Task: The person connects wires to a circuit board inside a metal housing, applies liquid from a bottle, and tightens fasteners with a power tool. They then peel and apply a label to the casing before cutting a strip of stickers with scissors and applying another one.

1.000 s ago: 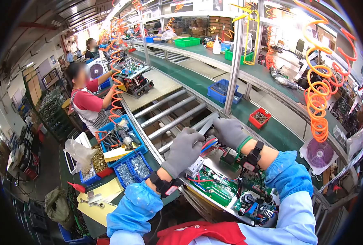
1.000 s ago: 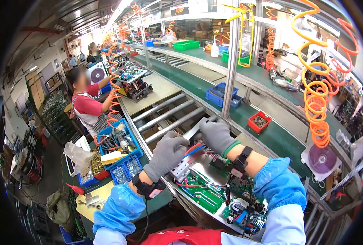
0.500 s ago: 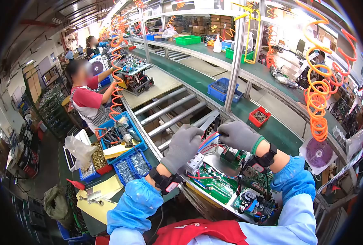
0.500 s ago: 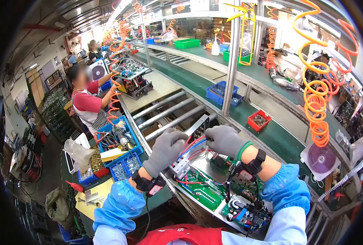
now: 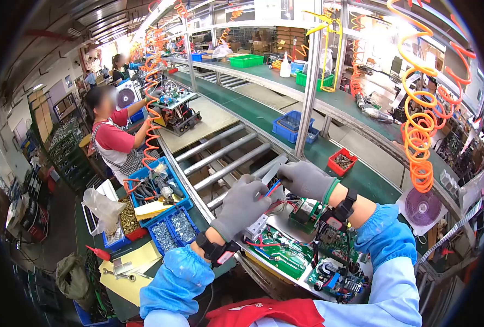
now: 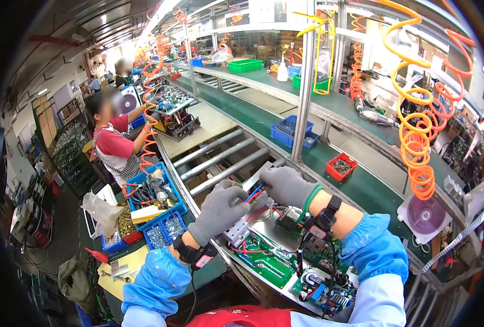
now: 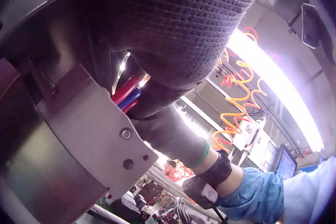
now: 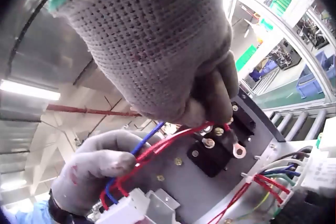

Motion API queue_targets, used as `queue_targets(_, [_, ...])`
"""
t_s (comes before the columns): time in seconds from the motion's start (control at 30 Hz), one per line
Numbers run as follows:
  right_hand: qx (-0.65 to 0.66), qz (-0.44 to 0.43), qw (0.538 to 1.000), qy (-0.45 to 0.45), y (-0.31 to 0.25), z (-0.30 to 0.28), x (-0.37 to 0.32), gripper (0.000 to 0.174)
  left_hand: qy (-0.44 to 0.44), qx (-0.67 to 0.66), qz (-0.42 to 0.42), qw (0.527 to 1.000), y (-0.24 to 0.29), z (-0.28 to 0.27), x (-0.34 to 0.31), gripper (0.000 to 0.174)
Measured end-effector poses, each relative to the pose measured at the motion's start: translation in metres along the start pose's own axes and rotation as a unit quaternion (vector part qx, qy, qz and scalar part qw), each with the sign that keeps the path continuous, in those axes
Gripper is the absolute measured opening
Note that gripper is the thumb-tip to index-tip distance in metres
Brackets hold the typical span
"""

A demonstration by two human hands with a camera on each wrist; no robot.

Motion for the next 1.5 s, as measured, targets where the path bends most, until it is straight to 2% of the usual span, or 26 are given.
queue_targets(0.2, [-0.131,-0.095,0.986,0.027,-0.011,0.008,0.000,0.009,0.007,0.006,0.018,1.000,0.000,0.000,0.001,0.023])
queue_targets(0.5, [-0.233,-0.135,0.961,0.068,-0.024,0.002,-0.002,0.010,0.015,-0.008,0.023,1.000,0.001,-0.002,0.001,0.023])
queue_targets(0.9, [-0.253,-0.127,0.956,0.073,-0.020,0.012,0.002,0.011,0.018,0.004,0.023,1.000,0.000,0.001,0.001,0.022])
queue_targets(1.0, [-0.261,-0.074,0.956,0.111,-0.011,0.011,0.005,0.011,0.026,0.004,0.024,0.999,0.000,0.002,-0.002,0.022])
queue_targets(1.1, [-0.159,0.046,0.986,0.007,0.007,0.014,0.005,0.014,0.024,0.006,0.022,0.999,-0.002,0.002,-0.001,0.024])
queue_targets(1.2, [-0.024,0.075,0.997,-0.022,-0.002,0.003,-0.009,0.020,0.010,0.011,0.005,1.000,-0.001,-0.001,0.000,0.029])
queue_targets(1.23, [0.005,0.072,0.996,-0.046,-0.005,0.003,-0.011,0.027,0.009,0.013,0.006,1.000,-0.003,0.000,0.001,0.029])
queue_targets(1.33, [-0.001,0.053,0.996,-0.074,-0.008,0.003,-0.014,0.026,0.006,0.010,0.009,1.000,-0.004,0.003,0.001,0.028])
queue_targets(1.5, [0.054,0.054,0.997,0.023,0.024,0.005,-0.005,0.021,0.005,0.025,0.015,1.000,0.000,0.003,0.000,0.037])
Point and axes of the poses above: each hand's wrist, its own x-axis towards the middle knuckle, its own z-axis out of the palm, y = z × x, the point moved 7 cm from there along x, towards the middle knuckle, and after that the axes turned 2 degrees about x, right-handed, at the moved point
